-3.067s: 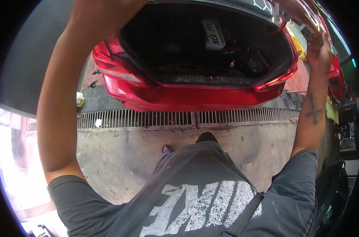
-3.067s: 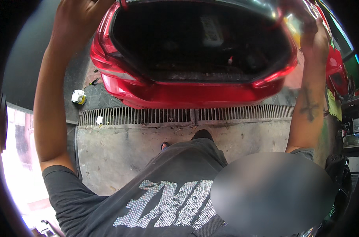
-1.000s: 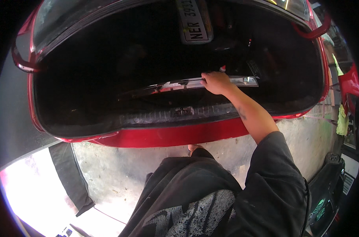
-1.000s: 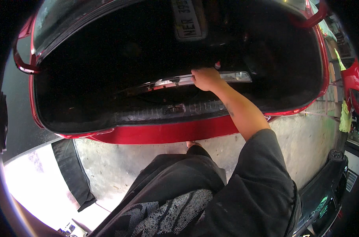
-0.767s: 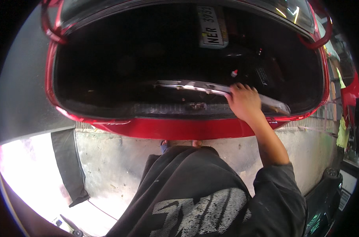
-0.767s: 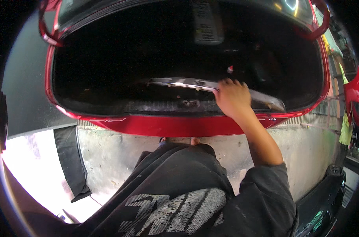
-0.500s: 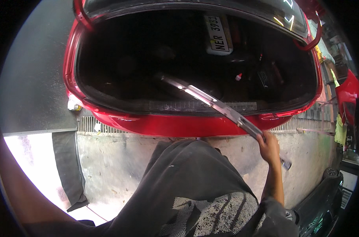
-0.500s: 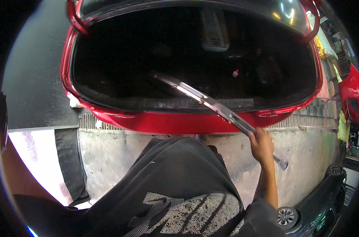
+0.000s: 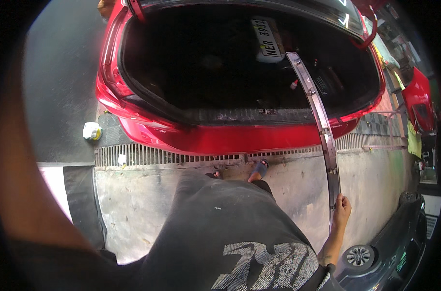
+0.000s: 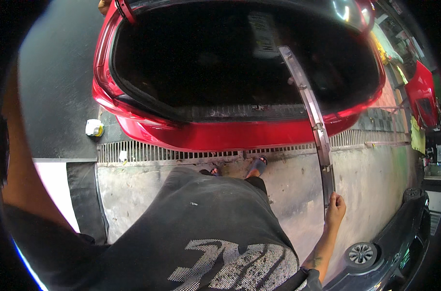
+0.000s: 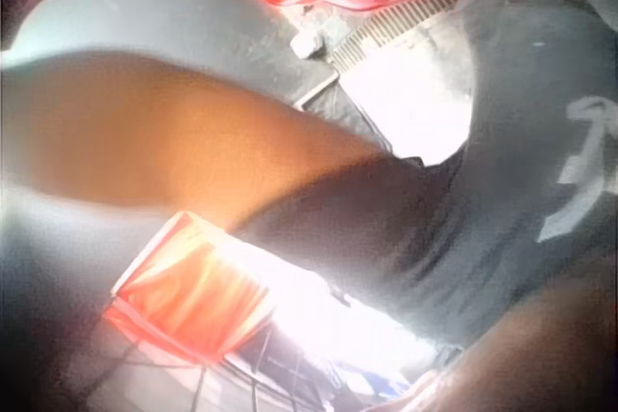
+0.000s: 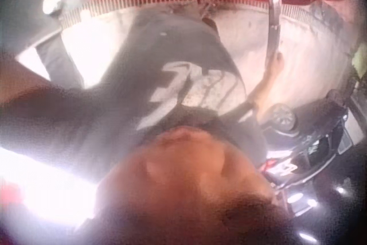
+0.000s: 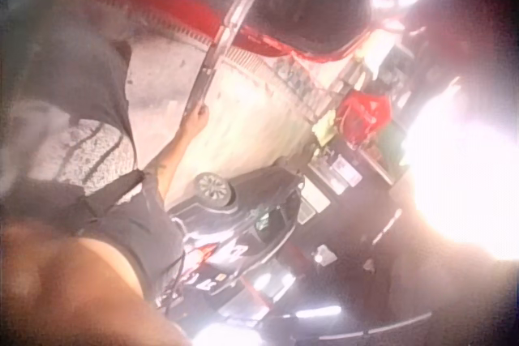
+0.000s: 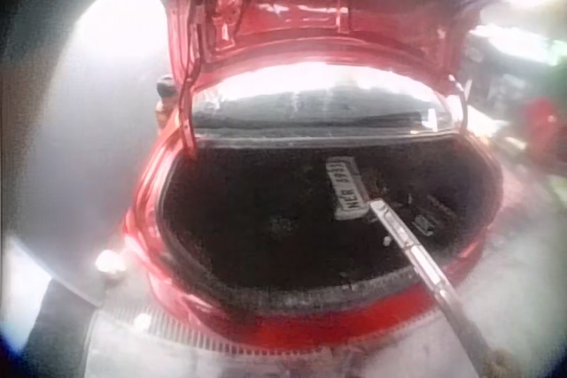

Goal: The person secures the hood of a red car using a yellow zip tie, then retrieves a chrome trim piece from the trunk and installs it on the rear of the vehicle.

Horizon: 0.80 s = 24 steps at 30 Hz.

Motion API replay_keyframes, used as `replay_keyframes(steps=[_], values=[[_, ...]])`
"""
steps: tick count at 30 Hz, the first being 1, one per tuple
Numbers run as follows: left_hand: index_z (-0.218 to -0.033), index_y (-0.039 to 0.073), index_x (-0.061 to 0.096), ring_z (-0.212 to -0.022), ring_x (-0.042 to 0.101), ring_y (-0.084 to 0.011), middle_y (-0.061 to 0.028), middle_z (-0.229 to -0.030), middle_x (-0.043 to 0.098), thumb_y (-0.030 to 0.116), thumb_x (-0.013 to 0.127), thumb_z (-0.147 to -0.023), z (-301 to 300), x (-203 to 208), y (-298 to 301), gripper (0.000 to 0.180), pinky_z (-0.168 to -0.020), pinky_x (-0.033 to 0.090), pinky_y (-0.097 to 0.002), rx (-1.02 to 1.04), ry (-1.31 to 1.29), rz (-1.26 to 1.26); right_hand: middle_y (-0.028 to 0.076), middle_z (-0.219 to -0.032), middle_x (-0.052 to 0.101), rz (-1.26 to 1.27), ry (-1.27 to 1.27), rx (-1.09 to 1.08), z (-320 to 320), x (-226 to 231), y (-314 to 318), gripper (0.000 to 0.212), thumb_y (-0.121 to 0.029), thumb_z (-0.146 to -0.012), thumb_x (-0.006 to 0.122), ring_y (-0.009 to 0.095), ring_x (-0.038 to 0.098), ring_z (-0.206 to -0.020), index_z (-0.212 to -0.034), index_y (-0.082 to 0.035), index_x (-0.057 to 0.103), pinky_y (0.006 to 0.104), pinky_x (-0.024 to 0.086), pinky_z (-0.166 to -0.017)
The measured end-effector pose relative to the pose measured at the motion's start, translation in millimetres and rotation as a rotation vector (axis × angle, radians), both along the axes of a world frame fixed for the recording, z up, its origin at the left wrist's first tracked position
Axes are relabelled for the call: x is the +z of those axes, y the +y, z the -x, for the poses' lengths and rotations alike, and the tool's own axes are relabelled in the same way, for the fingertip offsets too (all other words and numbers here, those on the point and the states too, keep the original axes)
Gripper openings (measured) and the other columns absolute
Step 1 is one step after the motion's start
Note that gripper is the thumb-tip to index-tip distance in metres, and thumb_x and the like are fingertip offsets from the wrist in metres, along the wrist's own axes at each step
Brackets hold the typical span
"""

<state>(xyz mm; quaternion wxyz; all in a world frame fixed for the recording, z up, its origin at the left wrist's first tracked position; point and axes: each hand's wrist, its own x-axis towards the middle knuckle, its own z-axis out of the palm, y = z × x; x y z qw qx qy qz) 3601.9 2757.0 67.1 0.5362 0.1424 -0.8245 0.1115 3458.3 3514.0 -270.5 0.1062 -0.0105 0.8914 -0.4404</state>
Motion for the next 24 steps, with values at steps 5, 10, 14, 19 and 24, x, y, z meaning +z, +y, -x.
replay_keyframes(steps=[5,10,14,19,24], values=[[-0.115,-0.001,0.074,-0.088,0.071,-0.0256,-0.014,-0.098,0.075,0.026,0.065,-0.106,-25,-49,41,0.03,-0.083,0.057,-0.0381,-0.168,0.263,-0.084,-0.007,-0.079,0.055,0.196,-0.041,-0.163,-66,-13,34,0.028,-0.029,-0.11,0.069,0.004,0.046,-0.072,-0.095,-0.006,0.07,0.0237,0.035,-0.066],[-0.115,-0.002,0.074,-0.088,0.072,-0.025,-0.014,-0.098,0.075,0.026,0.064,-0.107,-95,-323,115,0.03,-0.083,0.058,-0.0376,-0.134,0.076,-0.909,-0.008,-0.078,0.054,0.206,-0.077,-0.201,-95,0,44,0.028,-0.03,-0.11,0.07,0.005,0.046,-0.071,-0.094,-0.006,0.07,0.0246,0.035,-0.066],[-0.117,0.002,0.073,-0.078,0.062,-0.0136,-0.0014,-0.09,0.069,0.024,0.069,-0.105,-202,-539,229,0.026,-0.071,0.051,-0.0327,-0.135,-0.34,-1.884,-0.008,-0.082,0.057,0.133,-0.056,-0.193,-105,17,52,0.03,-0.031,-0.11,0.069,0.005,0.045,-0.074,-0.1,-0.003,0.073,0.0253,0.034,-0.067],[-0.12,-0.003,0.073,-0.091,0.068,-0.0157,-0.0111,-0.102,0.077,0.023,0.071,-0.103,-228,-504,289,0.031,-0.084,0.055,-0.034,-0.195,-0.688,-1.887,-0.007,-0.084,0.058,0.139,-0.043,-0.188,-116,15,68,0.03,-0.028,-0.11,0.069,0.005,0.048,-0.077,-0.107,0.001,0.074,0.0241,0.04,-0.072],[-0.122,-0.003,0.073,-0.095,0.071,-0.0167,-0.0112,-0.103,0.077,0.025,0.07,-0.105,-185,-486,289,0.033,-0.085,0.055,-0.0338,-0.358,-0.595,-1.594,-0.007,-0.086,0.06,0.17,0.022,-0.128,-137,36,68,0.027,-0.026,-0.111,0.067,0.004,0.049,-0.078,-0.105,0.0,0.072,0.0234,0.042,-0.075]])
